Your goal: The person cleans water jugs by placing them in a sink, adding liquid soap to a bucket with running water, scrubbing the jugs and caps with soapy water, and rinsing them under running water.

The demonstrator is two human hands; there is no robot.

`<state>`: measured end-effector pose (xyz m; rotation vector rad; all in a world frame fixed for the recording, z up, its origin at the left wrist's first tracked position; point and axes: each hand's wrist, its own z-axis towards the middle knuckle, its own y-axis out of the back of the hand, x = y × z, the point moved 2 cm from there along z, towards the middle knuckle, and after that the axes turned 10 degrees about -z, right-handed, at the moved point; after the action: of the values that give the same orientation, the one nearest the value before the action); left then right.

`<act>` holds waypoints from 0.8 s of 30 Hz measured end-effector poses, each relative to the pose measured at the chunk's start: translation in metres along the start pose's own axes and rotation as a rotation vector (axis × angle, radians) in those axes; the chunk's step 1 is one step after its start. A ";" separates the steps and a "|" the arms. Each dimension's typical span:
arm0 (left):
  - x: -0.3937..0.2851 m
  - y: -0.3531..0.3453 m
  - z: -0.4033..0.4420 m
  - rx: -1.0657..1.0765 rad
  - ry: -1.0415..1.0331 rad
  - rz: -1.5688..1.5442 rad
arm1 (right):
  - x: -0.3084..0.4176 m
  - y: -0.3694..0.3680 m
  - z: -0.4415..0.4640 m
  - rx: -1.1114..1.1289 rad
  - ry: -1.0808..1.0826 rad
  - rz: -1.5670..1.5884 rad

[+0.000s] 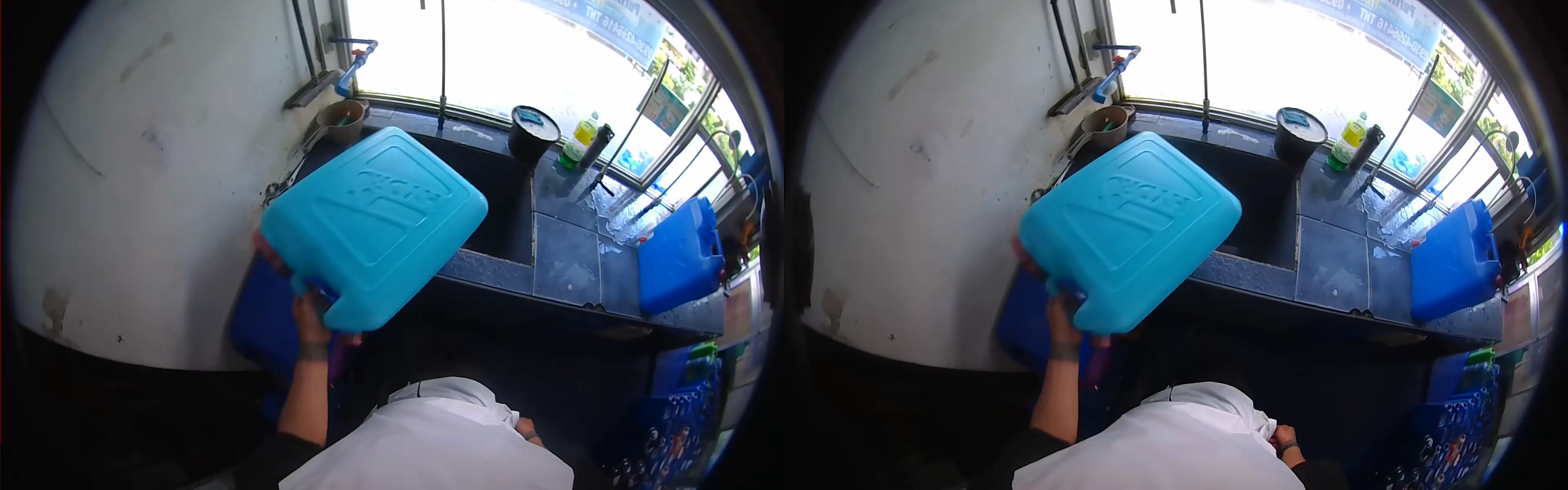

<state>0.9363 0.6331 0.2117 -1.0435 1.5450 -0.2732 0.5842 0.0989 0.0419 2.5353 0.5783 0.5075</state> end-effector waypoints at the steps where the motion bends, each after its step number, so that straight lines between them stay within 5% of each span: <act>1: 0.015 -0.037 0.023 0.031 -0.047 0.047 | 0.003 -0.015 0.015 -0.030 0.067 0.105; 3: 0.042 -0.110 0.058 0.099 -0.071 0.122 | 0.008 -0.022 0.052 -0.071 0.126 0.208; 5: 0.071 -0.181 0.087 0.168 -0.103 0.193 | 0.032 -0.020 0.090 0.164 0.293 0.534; 9: 0.166 -0.256 0.163 0.145 -0.219 0.442 | 0.102 0.039 0.113 0.123 0.057 0.466; 14: 0.301 -0.228 0.230 -0.049 -0.148 1.281 | 0.139 0.127 0.128 0.104 -0.043 0.626; 17: 0.318 -0.225 0.236 0.120 -0.107 1.380 | 0.131 0.141 0.137 0.150 -0.131 0.594; 19: 0.275 -0.260 0.227 0.344 0.261 1.814 | 0.130 0.144 0.139 0.193 -0.167 0.585; 21: 0.222 -0.308 0.266 0.736 -0.038 2.428 | 0.118 0.132 0.140 0.335 -0.198 0.553; 22: 0.192 -0.328 0.301 0.705 -0.712 2.292 | 0.115 0.131 0.147 0.428 -0.205 0.545; 24: 0.089 -0.418 0.339 0.561 -1.730 1.960 | 0.139 0.141 0.148 0.508 -0.202 0.490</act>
<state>1.4355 0.4550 0.3412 0.9149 0.1741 1.1873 0.8105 -0.0006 0.0303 3.1825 -0.0079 0.2791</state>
